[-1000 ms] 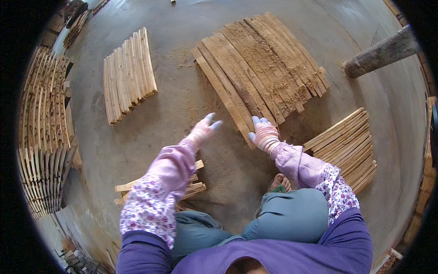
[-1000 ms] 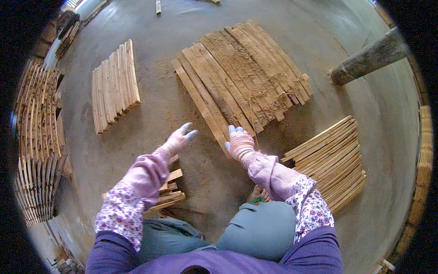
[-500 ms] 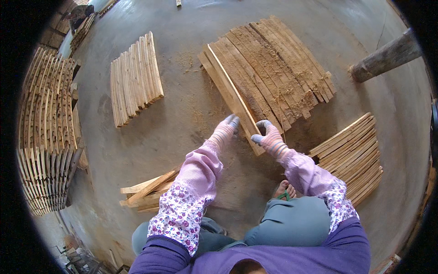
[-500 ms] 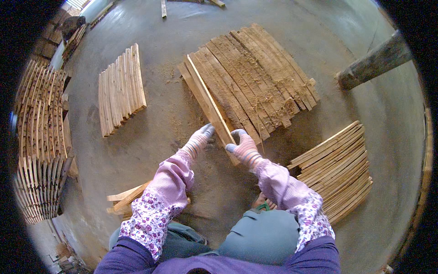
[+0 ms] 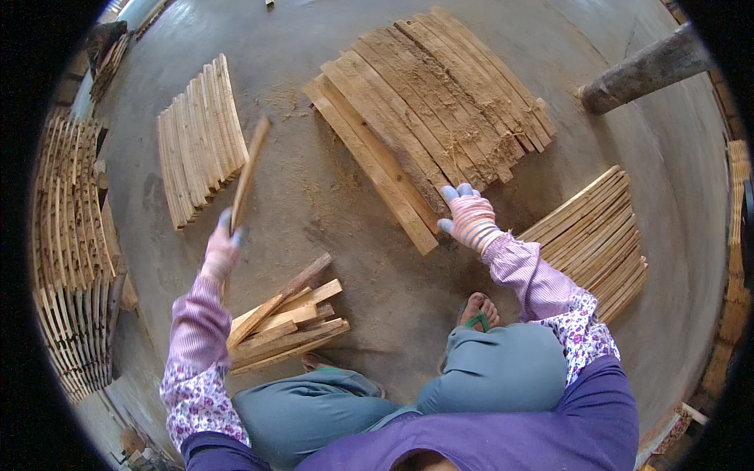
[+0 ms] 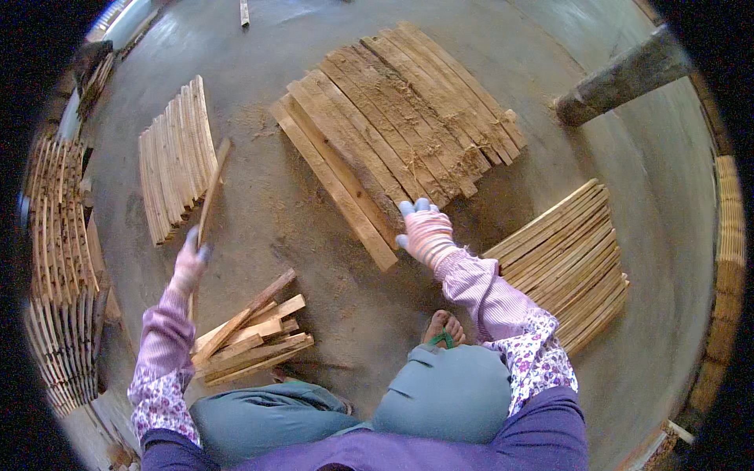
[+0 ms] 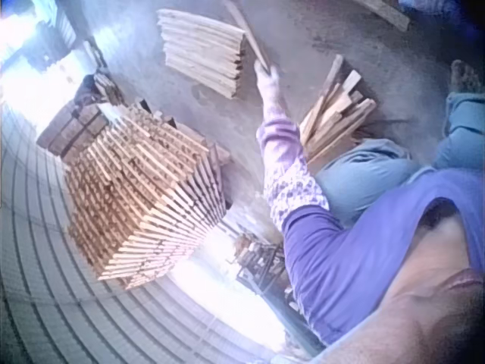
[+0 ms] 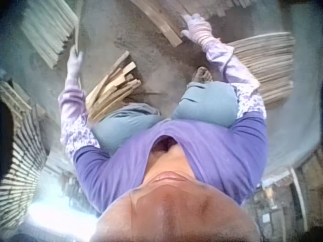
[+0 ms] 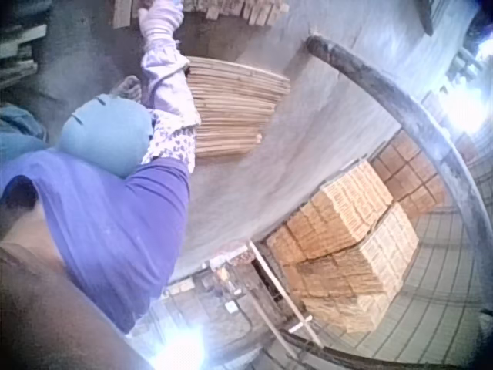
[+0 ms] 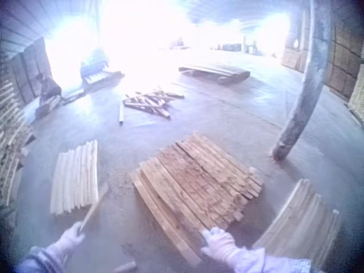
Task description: The person lifts a stack of wooden planks and places them on the floor, then sits and assembles small wooden frames by arranging planks in a grid pattern. The person continues to build multiple frames and stacks them nearby.
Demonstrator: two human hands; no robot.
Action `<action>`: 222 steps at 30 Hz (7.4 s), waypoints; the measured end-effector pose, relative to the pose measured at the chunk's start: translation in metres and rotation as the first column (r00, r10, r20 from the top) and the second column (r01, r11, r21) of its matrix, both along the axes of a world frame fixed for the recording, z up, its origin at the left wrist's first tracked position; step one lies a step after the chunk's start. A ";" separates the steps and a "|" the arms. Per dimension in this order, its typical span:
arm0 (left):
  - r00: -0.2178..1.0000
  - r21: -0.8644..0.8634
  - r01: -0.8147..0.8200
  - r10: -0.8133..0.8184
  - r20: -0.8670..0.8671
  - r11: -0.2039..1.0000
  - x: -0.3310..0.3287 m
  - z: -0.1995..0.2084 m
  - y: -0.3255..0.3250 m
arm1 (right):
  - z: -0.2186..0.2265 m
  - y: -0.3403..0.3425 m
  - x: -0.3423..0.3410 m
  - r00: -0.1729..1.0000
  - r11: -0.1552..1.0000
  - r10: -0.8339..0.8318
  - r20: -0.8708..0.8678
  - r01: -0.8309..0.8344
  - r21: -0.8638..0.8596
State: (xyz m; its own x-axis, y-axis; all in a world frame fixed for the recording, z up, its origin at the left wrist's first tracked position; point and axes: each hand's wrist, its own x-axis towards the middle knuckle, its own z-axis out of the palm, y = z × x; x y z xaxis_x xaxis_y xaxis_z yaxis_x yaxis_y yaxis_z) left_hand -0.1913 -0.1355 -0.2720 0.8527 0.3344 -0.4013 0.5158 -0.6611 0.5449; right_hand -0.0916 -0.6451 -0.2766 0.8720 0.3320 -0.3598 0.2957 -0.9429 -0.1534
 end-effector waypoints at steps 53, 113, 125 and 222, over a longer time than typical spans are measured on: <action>0.528 0.011 0.616 -0.403 -0.748 0.787 -0.111 -0.072 -0.029 | 0.031 0.017 -0.029 -0.032 0.191 0.648 -0.761 0.974 0.122; 0.832 -0.770 -0.396 0.550 -0.070 0.501 0.077 -0.150 -0.290 | -0.031 -0.008 0.052 0.442 0.622 0.095 -0.892 0.673 0.400; 0.738 -0.929 -0.201 0.575 -0.353 -0.311 0.058 -0.100 -0.229 | -0.001 0.014 0.040 0.481 0.322 0.000 -0.876 0.830 0.456; 0.974 -0.608 -0.028 0.159 0.163 0.794 0.134 -0.104 -0.328 | -0.015 -0.103 0.010 0.971 0.835 -0.240 -0.011 0.213 0.507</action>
State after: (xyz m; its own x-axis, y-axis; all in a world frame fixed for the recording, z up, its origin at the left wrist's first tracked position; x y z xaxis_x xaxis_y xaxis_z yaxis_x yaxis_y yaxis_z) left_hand -0.0571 -0.4631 -0.3757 0.9116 0.1656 -0.3764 0.3977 -0.1228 0.9093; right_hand -0.0814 -0.7481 -0.2912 0.9574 0.2457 -0.1517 0.1037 -0.7829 -0.6134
